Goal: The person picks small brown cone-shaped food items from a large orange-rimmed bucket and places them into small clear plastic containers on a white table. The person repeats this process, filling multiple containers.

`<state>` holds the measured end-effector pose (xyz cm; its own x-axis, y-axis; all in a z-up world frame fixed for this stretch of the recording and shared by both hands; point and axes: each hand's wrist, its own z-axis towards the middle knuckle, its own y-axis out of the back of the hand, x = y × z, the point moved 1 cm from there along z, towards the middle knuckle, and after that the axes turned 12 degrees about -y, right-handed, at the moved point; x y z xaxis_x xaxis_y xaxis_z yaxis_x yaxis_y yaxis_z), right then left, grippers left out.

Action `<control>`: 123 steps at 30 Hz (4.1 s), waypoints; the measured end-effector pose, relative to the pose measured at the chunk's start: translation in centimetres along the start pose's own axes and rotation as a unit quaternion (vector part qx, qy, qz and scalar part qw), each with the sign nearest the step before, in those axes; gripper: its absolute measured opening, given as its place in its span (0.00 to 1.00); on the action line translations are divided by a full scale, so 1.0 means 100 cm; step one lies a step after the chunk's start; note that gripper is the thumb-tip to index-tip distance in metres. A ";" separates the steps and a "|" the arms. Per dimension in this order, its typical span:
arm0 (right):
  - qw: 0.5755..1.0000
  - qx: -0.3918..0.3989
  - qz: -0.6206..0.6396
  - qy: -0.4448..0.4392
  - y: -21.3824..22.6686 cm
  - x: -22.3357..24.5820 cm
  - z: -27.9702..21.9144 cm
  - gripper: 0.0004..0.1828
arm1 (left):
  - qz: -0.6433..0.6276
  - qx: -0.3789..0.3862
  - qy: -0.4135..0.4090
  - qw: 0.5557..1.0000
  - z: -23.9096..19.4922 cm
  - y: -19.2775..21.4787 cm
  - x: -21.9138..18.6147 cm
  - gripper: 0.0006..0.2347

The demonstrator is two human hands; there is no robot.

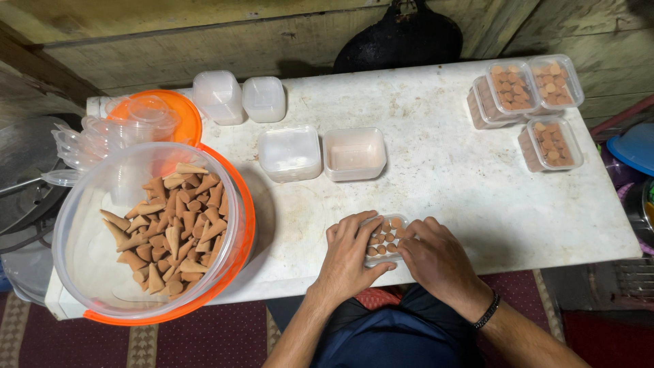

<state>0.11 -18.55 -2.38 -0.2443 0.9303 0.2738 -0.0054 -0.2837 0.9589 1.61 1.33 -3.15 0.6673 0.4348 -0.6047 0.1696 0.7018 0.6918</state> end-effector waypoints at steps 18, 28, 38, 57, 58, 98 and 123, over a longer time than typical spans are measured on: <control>0.996 0.000 0.081 -0.040 0.035 0.002 0.000 0.06 | -0.003 0.001 -0.012 1.000 0.002 0.005 -0.006 0.36; 0.962 -0.090 0.250 0.059 0.086 0.066 0.037 0.06 | -0.016 -0.092 -0.034 0.995 0.003 0.103 -0.060 0.23; 0.914 -0.063 0.325 0.236 0.117 0.177 0.104 0.05 | 0.169 -0.160 -0.065 0.970 -0.034 0.224 -0.081 0.11; 0.901 -0.124 0.310 0.278 0.054 0.218 0.172 0.12 | 0.234 0.148 0.162 0.947 0.001 0.258 0.074 0.07; 0.901 -0.123 0.309 0.280 0.053 0.217 0.171 0.12 | 0.233 0.146 0.164 0.947 0.003 0.257 0.075 0.07; 0.916 -0.208 0.340 0.034 0.038 0.061 -0.026 0.12 | -0.338 -0.174 0.207 0.902 -0.003 0.022 -0.048 0.04; 0.982 -0.047 0.183 0.012 0.061 0.011 0.019 0.10 | -0.078 -0.116 -0.025 0.990 -0.021 0.002 0.009 0.44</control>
<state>1.69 -18.77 3.90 -0.2691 0.7563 0.5963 -0.0013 -0.6195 0.7850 0.75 3.08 -4.38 0.6824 0.2858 -0.6727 0.1069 0.8715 0.4787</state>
